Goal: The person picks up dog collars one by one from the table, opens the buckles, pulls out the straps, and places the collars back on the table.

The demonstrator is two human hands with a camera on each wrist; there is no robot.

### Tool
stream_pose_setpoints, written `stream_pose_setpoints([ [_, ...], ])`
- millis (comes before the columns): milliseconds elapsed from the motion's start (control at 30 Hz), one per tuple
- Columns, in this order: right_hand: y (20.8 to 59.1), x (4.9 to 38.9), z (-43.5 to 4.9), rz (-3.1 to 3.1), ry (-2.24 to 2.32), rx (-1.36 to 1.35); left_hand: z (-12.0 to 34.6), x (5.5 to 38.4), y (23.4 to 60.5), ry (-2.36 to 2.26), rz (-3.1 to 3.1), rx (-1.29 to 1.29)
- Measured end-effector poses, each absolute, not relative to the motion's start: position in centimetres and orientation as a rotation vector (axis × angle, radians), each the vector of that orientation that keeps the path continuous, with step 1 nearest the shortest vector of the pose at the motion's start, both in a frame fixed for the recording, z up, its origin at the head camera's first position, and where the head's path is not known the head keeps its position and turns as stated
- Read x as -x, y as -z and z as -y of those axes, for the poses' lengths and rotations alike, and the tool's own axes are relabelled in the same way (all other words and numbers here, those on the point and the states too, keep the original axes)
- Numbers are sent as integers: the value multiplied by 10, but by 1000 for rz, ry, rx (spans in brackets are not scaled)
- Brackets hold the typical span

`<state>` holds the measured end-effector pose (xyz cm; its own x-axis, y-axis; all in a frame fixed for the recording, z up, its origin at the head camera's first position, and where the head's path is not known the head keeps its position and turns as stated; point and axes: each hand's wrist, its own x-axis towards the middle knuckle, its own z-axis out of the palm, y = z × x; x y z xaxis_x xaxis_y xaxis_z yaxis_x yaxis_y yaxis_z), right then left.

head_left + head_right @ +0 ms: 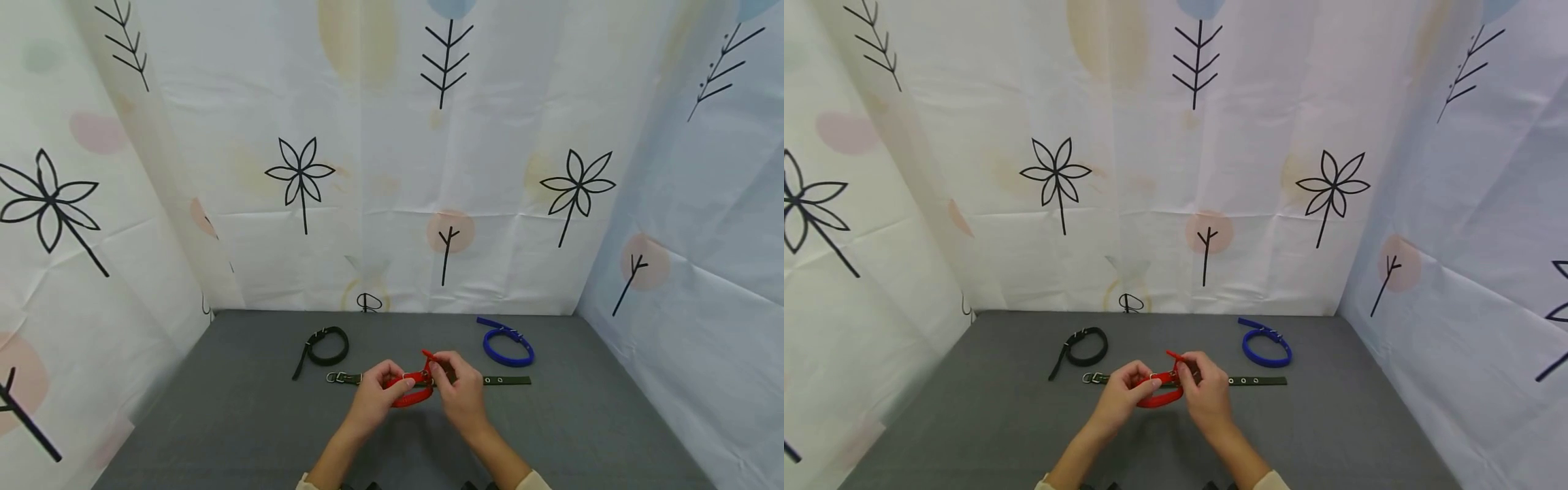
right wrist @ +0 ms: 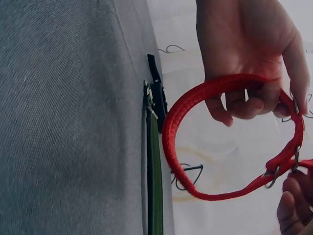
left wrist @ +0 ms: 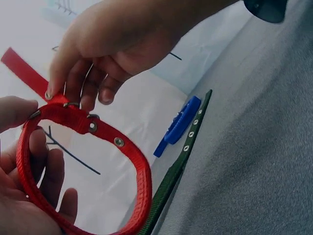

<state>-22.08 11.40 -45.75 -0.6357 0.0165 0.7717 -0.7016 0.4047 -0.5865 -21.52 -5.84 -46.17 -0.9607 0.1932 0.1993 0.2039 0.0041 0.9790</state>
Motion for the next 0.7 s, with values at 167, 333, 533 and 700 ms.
stream_pose_setpoints([
  [167, 459, 222, -113, 2025, -1364, -474, 55, 214, 461, 1998, 2243, 468],
  [333, 457, 224, -112, 2051, -1417, -391, 52, 214, 463, 1753, 2240, 488],
  [533, 440, 216, -109, 2019, -1611, -314, 48, 219, 468, 1445, 2241, 549],
  [700, 421, 205, -105, 2033, -1713, -240, 44, 222, 467, 1212, 2245, 576],
])
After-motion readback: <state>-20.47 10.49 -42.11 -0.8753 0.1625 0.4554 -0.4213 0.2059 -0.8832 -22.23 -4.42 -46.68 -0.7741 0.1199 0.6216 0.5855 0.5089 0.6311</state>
